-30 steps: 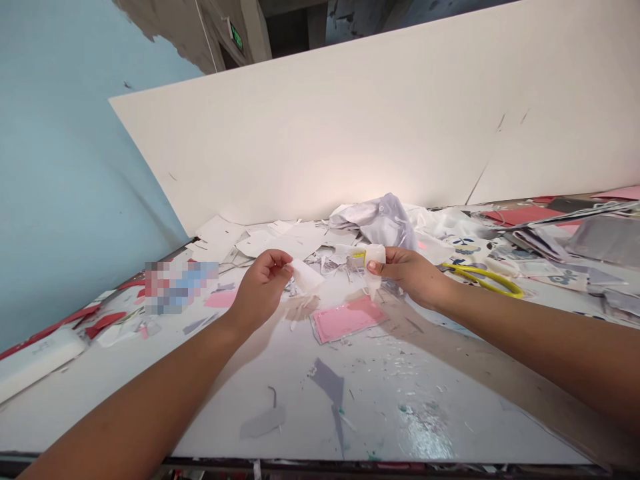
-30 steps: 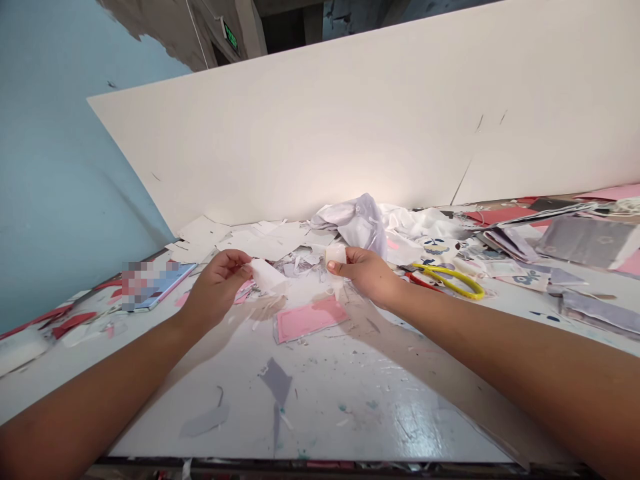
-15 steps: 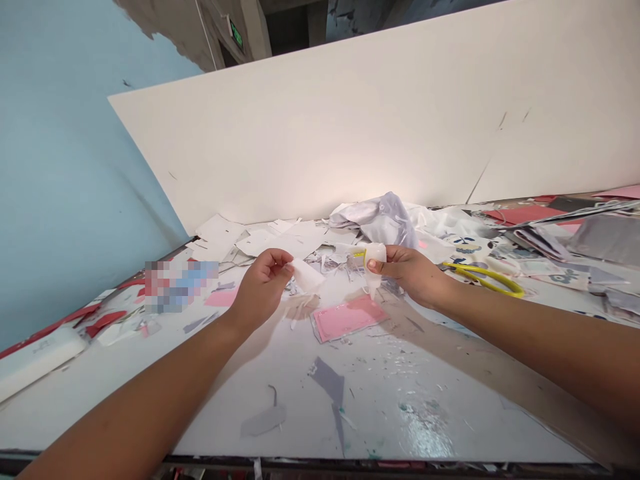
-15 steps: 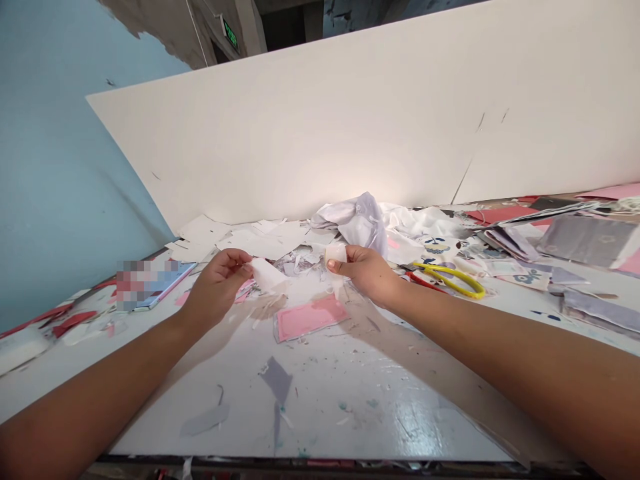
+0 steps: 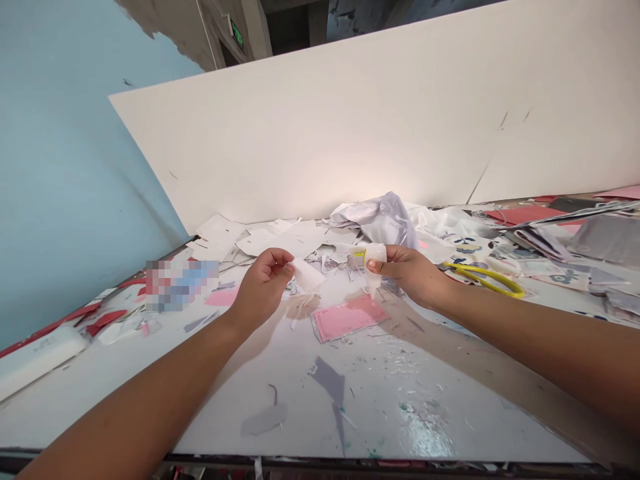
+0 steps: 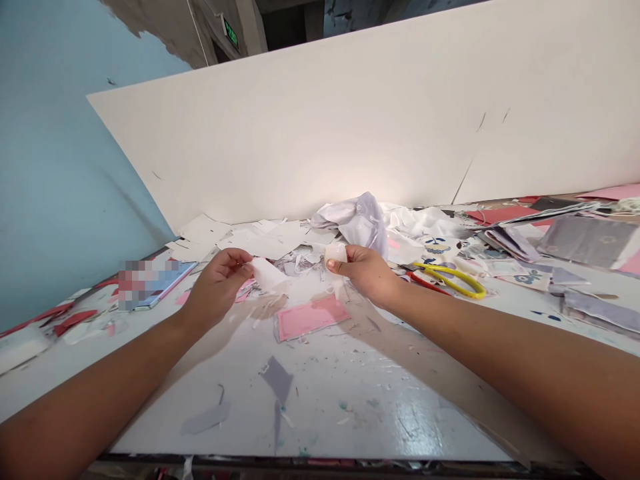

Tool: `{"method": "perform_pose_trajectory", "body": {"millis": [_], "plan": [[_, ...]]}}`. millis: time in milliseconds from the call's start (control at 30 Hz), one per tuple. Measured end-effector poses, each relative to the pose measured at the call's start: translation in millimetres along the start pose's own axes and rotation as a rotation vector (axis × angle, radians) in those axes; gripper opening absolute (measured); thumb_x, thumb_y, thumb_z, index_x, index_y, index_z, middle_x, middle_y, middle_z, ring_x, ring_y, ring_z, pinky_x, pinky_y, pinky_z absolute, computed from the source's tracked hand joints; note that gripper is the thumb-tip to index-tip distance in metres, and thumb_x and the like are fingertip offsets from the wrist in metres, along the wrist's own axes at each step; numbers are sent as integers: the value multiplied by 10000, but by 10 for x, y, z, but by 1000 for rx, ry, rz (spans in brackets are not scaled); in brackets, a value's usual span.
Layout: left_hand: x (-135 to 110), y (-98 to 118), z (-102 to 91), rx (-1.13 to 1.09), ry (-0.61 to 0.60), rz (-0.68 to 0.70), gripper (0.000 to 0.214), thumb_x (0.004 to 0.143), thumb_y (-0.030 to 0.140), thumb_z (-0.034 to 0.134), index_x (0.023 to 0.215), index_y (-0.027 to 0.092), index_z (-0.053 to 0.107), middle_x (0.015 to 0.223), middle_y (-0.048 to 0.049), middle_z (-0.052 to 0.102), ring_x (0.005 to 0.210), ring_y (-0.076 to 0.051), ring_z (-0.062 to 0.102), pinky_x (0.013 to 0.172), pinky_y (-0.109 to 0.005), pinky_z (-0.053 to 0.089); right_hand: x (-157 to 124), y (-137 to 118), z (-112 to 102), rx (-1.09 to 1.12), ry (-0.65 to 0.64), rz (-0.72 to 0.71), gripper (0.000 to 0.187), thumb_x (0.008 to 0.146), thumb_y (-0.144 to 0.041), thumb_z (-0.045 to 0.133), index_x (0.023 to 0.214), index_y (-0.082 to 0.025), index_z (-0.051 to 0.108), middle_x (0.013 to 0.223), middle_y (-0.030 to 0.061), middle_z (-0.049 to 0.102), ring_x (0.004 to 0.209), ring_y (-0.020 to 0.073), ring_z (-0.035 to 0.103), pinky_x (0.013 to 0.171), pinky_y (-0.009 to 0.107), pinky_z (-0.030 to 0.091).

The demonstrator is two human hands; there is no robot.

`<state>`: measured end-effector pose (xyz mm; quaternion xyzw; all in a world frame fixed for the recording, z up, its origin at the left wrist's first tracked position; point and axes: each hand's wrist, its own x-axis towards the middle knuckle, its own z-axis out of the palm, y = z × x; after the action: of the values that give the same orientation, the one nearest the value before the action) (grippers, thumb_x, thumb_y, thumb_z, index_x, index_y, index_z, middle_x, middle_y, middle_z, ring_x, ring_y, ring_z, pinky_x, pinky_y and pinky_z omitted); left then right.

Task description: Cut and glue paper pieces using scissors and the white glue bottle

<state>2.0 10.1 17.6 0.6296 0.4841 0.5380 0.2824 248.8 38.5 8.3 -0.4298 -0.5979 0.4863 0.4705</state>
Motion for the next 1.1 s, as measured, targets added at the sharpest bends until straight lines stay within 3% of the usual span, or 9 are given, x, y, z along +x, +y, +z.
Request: {"method": "perform_pose_trajectory", "body": {"millis": [1100], "plan": [[0,-11,-7,6,-10,5,153,719,308,556,846,227,528,770,15,527,725,-112,521,648,-251,419,8,-7,6,-8,41,-3,231,595,-358,668,697,-164,593,630,-25,515,619,119,459,597,266,335]]}}
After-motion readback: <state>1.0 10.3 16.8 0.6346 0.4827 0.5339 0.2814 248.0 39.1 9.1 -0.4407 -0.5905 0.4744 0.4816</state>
